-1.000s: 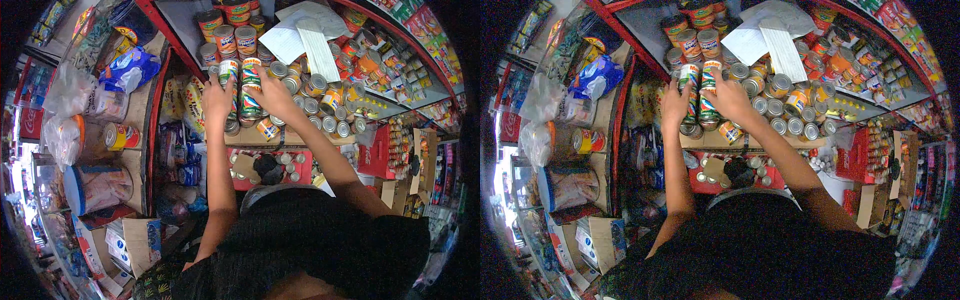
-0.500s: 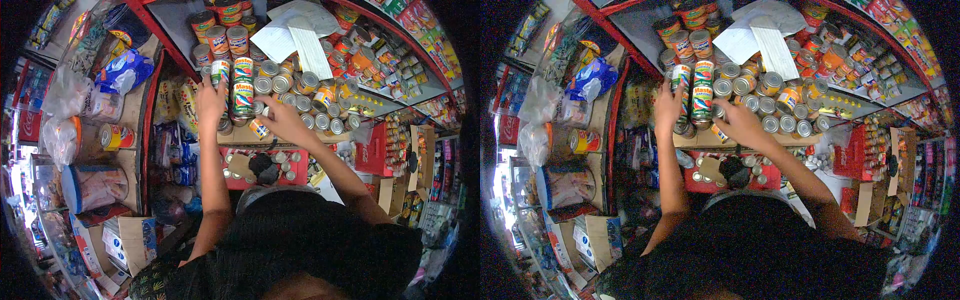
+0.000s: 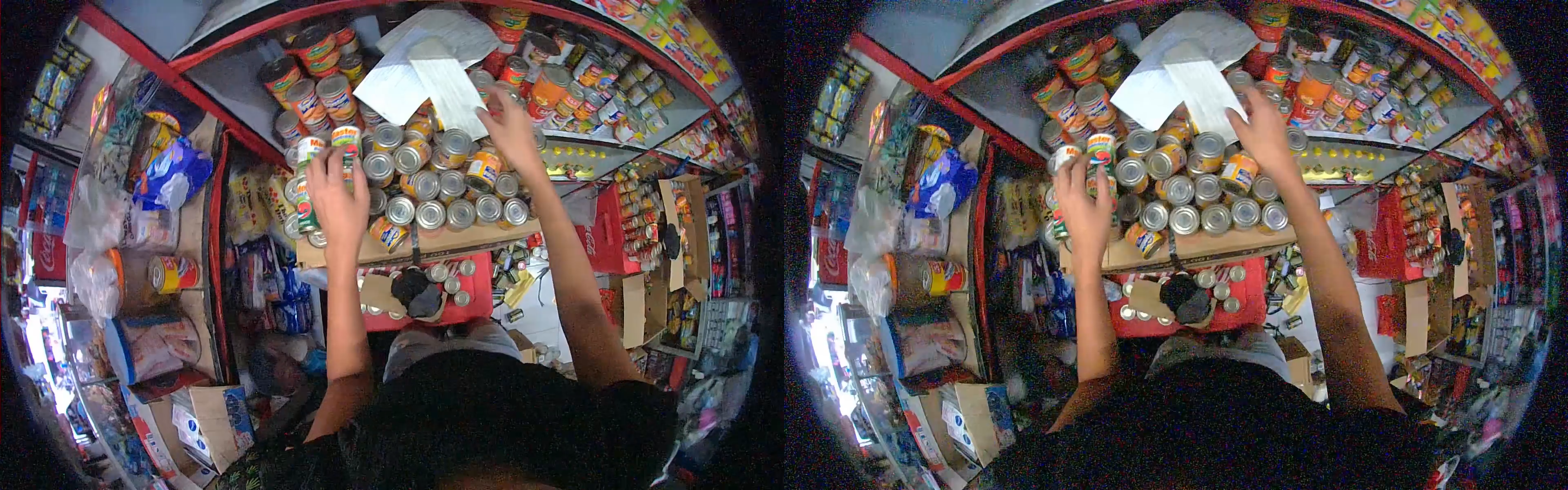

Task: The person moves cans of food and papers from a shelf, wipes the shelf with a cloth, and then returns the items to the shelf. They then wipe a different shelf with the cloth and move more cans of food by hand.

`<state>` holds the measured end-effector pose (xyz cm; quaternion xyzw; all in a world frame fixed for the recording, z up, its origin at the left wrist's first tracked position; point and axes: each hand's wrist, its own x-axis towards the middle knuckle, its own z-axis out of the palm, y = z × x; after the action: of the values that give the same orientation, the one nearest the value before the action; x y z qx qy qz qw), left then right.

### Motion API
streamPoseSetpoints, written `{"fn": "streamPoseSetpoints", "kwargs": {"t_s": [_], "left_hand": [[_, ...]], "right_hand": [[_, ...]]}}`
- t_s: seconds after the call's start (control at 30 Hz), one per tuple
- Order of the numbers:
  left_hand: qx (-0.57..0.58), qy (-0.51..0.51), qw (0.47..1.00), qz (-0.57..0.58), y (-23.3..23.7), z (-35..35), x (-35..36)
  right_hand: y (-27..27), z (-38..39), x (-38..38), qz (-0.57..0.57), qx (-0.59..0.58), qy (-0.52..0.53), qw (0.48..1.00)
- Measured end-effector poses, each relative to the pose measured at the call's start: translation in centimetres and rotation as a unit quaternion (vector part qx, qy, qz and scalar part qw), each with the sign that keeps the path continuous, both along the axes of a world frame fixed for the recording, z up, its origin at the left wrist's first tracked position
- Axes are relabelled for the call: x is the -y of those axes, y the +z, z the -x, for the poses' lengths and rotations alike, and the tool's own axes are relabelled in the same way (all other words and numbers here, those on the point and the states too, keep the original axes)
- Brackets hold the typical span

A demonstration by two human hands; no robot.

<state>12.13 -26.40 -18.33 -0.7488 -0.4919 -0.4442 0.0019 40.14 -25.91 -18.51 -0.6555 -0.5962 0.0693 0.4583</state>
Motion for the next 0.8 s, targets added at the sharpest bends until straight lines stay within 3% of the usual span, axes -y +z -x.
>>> {"fn": "streamPoseSetpoints", "kwargs": {"t_s": [0.07, 0.1, 0.17, 0.2, 0.27, 0.33, 0.4, 0.43, 0.47, 0.5, 0.53, 0.57, 0.6, 0.67, 0.8], "left_hand": [[0.030, -0.014, 0.999, 0.005, -0.5, -1.6, 0.7], [0.032, -0.030, 0.999, 0.011, -0.6, -2.2, 1.2], [0.045, -0.050, 0.997, 0.023, -0.9, -3.2, 2.0], [0.043, -0.045, 0.998, 0.023, -1.1, -3.6, 2.4], [0.082, -0.054, 0.995, 0.026, -1.5, -4.2, 3.3], [0.098, -0.053, 0.993, 0.028, -1.3, -4.9, 4.5], [0.156, -0.082, 0.983, 0.044, -1.0, -5.6, 5.7], [0.154, -0.089, 0.980, 0.092, -0.6, -5.8, 6.6], [0.154, -0.084, 0.981, 0.084, -0.8, -6.2, 7.4], [0.254, -0.120, 0.945, 0.168, -1.1, -6.9, 8.0], [0.351, -0.158, 0.890, 0.245, -1.0, -7.7, 8.6], [0.405, -0.211, 0.845, 0.277, -0.3, -8.3, 9.4], [0.438, -0.203, 0.825, 0.294, -0.4, -8.9, 9.7], [0.432, -0.206, 0.806, 0.348, -0.1, -9.4, 10.4], [0.483, -0.232, 0.792, 0.293, 0.0, -10.6, 10.9]], "right_hand": [[-2.0, -1.2, -3.3, -0.088, 0.109, -0.059, 0.988], [-2.9, -1.7, -4.7, -0.093, 0.109, -0.059, 0.988], [-4.4, -2.1, -6.3, 0.011, 0.067, -0.073, 0.995], [-4.2, -2.1, -6.2, 0.012, 0.065, -0.068, 0.995], [-2.4, -2.0, -5.3, 0.014, -0.024, -0.032, 0.999], [0.2, -1.3, -2.9, 0.009, -0.029, -0.030, 0.999], [1.7, -0.6, 0.3, -0.095, -0.236, 0.094, 0.963], [2.2, 0.0, 2.1, -0.099, -0.237, 0.100, 0.961], [2.5, 0.8, 4.3, -0.091, -0.309, 0.139, 0.936], [2.9, 1.4, 6.3, -0.085, -0.376, 0.180, 0.905], [2.3, 1.6, 7.9, -0.046, -0.378, 0.187, 0.905], [2.5, 1.8, 9.8, 0.018, -0.386, 0.200, 0.901], [0.6, 2.0, 10.3, -0.005, -0.407, 0.203, 0.891], [0.3, 2.3, 12.3, -0.019, -0.398, 0.231, 0.888], [-1.1, 1.8, 13.2, 0.051, -0.402, 0.224, 0.886]]}}
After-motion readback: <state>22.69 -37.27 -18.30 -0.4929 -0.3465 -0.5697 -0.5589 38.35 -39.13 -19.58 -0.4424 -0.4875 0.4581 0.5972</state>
